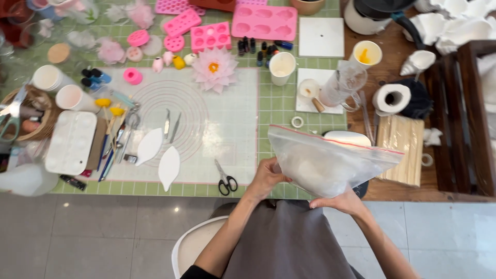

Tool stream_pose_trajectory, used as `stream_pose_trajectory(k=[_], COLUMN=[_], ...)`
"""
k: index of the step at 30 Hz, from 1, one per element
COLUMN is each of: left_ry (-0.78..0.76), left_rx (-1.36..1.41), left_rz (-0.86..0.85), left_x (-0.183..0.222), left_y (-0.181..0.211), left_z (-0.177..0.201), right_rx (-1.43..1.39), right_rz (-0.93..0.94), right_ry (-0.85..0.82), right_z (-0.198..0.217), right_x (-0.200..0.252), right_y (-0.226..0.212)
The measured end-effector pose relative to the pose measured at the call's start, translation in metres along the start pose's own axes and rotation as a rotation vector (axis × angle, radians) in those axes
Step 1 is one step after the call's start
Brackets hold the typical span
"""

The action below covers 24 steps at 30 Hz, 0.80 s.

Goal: Weighing wax pellets in a plastic bag on a digital scale for candle making.

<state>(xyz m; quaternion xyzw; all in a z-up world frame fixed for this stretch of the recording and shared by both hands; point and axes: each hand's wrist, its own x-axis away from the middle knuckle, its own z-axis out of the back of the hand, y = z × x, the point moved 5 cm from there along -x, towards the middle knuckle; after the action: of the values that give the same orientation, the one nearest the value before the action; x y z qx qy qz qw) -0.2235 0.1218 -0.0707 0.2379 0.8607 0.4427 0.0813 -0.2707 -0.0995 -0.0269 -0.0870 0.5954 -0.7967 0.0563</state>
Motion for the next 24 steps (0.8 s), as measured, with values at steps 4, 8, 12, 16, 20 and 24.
stream_pose_trajectory(k=[4,8,12,16,20,24], left_ry=[-0.068,0.057,0.177,-0.114,-0.307,-0.357], left_rx=[-0.156,-0.977,-1.091,-1.044,-1.076,-1.160], left_rz=[-0.015,-0.220,-0.643,-0.776,-0.753,-0.794], left_x=[-0.023,-0.024,0.002,0.020,0.017,0.004], left_y=[0.016,0.108,0.205,0.196,0.169,0.151], left_z=[0.002,-0.046,-0.111,-0.145,-0.156,-0.157], right_rx=[-0.027,0.002,0.373,0.359,0.272,0.227], right_rz=[-0.147,-0.027,0.224,0.194,0.219,0.236], right_ry=[-0.086,0.273,0.351,0.419,0.505,0.515], right_z=[-0.014,0.000,0.022,0.016,0.010,0.011], right_x=[0.001,0.009,0.028,0.036,0.044,0.057], right_y=[-0.003,0.035,0.111,0.043,0.044,0.074])
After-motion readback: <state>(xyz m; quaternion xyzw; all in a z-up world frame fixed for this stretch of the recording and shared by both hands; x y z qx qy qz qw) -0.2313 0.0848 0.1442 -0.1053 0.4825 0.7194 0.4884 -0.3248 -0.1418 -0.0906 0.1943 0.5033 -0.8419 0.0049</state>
